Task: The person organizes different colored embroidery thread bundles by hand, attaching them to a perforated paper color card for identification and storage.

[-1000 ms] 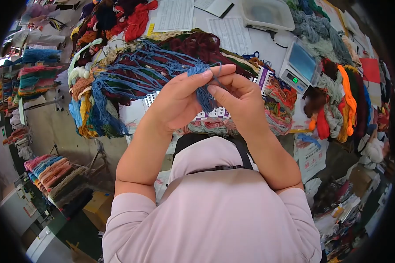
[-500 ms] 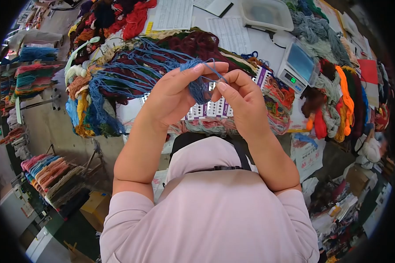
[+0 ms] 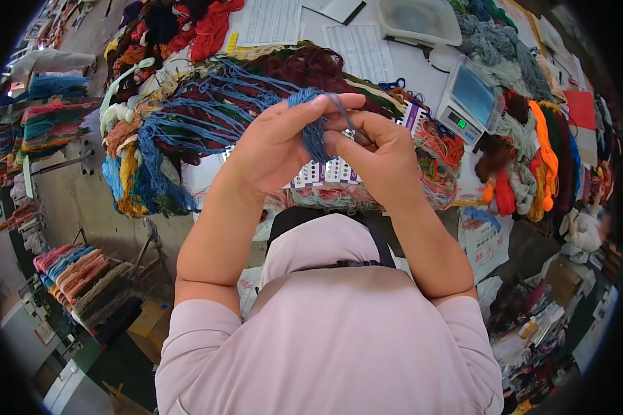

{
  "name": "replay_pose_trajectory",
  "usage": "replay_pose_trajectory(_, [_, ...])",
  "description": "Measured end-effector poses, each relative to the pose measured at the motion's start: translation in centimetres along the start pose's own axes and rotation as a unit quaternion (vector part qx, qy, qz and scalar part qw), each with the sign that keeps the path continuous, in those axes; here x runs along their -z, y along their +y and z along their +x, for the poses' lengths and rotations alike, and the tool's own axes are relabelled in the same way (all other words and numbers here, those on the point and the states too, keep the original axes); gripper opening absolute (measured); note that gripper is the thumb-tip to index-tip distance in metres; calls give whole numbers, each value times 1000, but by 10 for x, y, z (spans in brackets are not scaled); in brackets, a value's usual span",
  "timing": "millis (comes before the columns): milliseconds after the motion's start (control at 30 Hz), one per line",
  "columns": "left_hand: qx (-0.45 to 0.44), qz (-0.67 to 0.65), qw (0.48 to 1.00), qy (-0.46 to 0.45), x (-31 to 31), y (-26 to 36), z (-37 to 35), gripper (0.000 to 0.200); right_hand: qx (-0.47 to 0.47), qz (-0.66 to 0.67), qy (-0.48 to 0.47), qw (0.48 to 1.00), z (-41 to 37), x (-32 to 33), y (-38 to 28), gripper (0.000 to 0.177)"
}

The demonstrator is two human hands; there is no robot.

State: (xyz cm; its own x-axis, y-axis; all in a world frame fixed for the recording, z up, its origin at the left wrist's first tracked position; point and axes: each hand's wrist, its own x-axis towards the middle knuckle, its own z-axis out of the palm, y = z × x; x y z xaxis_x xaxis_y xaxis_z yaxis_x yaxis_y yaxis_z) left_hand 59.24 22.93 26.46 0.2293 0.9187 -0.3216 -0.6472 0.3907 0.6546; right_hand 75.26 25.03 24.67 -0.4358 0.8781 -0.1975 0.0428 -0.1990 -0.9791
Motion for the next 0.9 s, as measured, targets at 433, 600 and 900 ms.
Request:
replay_pose_trajectory(433, [-11,40,999,20,7,-1,12,41,62,62,35,996,5,7,6,6])
replay_pose_trajectory(600, [-2,126,992,6,9,4,20,42,-60,161,-32,985,6,23,2,10])
replay_pose_trajectory(900, [230,242,941,54,158,57,2,24,-237,13,-64,969,-43,212,24,14])
